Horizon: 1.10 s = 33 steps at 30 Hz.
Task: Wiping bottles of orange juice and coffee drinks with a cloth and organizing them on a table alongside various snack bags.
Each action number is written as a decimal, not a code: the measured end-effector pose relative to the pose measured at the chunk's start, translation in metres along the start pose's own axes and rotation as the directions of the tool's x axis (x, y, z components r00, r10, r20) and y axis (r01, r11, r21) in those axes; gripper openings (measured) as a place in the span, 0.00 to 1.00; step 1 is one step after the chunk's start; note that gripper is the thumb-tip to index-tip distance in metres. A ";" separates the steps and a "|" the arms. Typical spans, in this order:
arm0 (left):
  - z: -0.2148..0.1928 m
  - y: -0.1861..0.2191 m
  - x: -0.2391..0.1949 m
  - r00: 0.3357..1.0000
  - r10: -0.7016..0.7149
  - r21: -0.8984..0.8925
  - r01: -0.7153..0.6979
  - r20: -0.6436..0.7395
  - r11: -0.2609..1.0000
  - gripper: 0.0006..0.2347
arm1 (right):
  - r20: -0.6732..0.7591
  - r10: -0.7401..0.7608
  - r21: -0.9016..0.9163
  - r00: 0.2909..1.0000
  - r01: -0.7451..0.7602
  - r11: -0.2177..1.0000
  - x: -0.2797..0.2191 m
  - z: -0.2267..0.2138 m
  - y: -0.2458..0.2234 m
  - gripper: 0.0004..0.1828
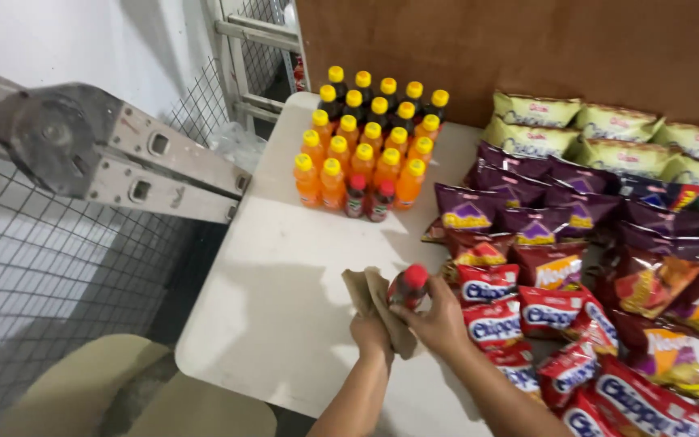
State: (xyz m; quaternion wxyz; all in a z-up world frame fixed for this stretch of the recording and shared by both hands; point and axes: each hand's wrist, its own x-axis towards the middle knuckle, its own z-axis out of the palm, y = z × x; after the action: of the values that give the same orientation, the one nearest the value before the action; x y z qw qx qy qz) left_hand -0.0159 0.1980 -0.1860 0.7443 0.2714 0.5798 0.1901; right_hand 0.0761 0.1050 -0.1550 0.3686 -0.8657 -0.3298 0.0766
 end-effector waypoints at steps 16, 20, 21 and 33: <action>-0.099 0.007 0.123 0.861 -0.198 -0.509 0.446 0.468 0.736 0.17 | -0.100 0.213 0.394 0.972 -0.158 0.906 0.172 0.103 0.084 0.39; -0.109 -0.037 0.176 0.876 -0.132 -0.491 0.377 0.463 0.785 0.15 | -0.196 0.036 0.376 0.980 0.042 0.926 0.173 0.125 0.120 0.48; -0.104 -0.028 0.174 0.854 -0.164 -0.434 0.406 0.494 0.804 0.15 | -0.244 0.078 0.368 0.967 0.017 0.930 0.177 0.119 0.110 0.48; -0.030 0.006 0.050 0.621 0.203 -0.474 0.309 0.757 0.825 0.21 | -0.480 0.187 0.161 0.857 -0.123 0.979 -0.095 -0.208 0.219 0.27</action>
State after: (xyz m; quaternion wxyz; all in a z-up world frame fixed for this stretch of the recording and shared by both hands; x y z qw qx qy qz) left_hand -0.0324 0.2378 -0.2255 0.9709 0.0763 0.1225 0.1913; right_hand 0.1935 -0.1890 -0.1667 0.4866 -0.8554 -0.1487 -0.0969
